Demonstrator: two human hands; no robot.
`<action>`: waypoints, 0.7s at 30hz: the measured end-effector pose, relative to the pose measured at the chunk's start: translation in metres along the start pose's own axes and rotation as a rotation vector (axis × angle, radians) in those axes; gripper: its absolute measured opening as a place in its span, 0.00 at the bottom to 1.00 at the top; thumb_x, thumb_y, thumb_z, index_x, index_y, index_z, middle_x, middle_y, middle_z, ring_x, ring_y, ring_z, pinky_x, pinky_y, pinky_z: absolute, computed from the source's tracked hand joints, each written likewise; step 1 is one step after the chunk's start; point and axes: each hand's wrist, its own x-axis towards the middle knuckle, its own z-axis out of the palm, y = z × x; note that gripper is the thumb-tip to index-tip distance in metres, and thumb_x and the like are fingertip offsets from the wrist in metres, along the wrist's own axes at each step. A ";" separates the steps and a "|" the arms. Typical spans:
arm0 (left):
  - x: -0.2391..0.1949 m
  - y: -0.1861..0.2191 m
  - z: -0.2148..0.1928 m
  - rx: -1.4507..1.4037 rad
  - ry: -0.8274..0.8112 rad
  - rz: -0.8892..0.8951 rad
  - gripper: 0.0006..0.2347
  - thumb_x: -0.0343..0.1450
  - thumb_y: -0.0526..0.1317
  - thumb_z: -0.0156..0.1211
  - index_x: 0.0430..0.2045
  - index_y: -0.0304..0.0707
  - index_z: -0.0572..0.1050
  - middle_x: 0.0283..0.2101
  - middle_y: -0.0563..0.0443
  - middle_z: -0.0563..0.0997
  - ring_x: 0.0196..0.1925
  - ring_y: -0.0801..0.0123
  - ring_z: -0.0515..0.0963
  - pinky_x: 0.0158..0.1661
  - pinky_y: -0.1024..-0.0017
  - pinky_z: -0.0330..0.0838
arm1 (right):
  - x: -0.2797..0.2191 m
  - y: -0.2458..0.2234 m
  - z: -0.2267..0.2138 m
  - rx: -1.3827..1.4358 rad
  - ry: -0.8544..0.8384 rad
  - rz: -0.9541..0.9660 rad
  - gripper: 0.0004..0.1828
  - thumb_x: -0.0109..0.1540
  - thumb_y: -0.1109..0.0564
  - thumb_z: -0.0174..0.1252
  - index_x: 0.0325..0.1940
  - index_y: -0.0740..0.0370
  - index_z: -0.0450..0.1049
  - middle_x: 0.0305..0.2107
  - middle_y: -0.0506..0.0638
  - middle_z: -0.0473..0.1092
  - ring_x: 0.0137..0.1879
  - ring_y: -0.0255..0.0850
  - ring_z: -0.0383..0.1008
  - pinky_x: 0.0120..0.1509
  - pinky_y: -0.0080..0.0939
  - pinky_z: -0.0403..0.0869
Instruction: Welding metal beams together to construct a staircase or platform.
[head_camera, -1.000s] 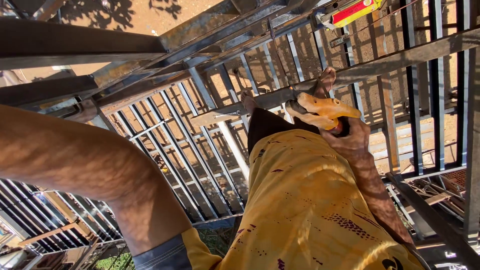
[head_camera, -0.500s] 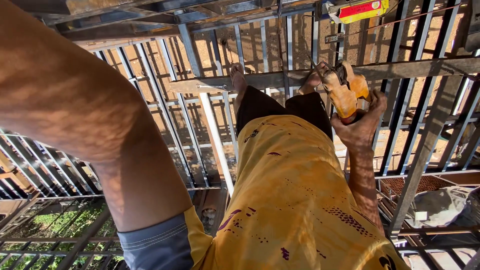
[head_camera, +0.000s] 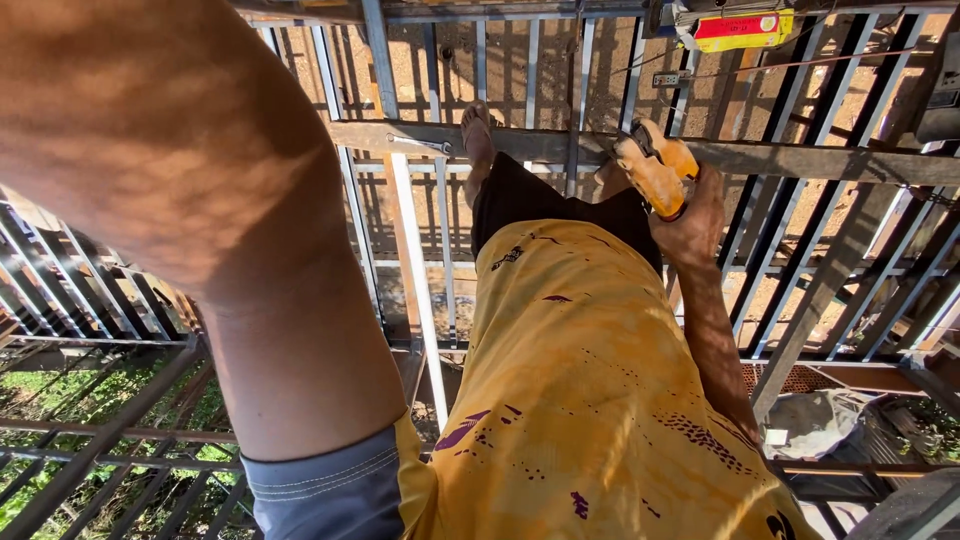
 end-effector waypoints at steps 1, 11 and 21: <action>0.011 0.009 0.001 -0.001 0.000 0.004 0.05 0.74 0.36 0.64 0.31 0.39 0.74 0.23 0.56 0.74 0.19 0.76 0.63 0.21 0.74 0.62 | 0.002 0.004 0.006 0.000 -0.001 -0.003 0.49 0.48 0.60 0.76 0.66 0.83 0.59 0.49 0.69 0.66 0.56 0.62 0.72 0.57 0.61 0.79; 0.056 0.059 0.004 -0.032 0.003 0.077 0.03 0.74 0.36 0.63 0.33 0.38 0.75 0.23 0.55 0.75 0.18 0.77 0.64 0.19 0.75 0.62 | 0.011 0.017 0.046 -0.022 -0.048 0.077 0.44 0.51 0.61 0.71 0.67 0.78 0.61 0.47 0.64 0.69 0.51 0.56 0.75 0.47 0.53 0.83; 0.067 0.076 -0.001 -0.019 0.011 0.147 0.02 0.75 0.35 0.63 0.35 0.38 0.77 0.24 0.55 0.77 0.18 0.78 0.65 0.17 0.75 0.62 | 0.019 0.019 0.053 0.058 -0.050 0.017 0.41 0.53 0.61 0.73 0.66 0.74 0.63 0.49 0.63 0.68 0.55 0.56 0.75 0.54 0.54 0.83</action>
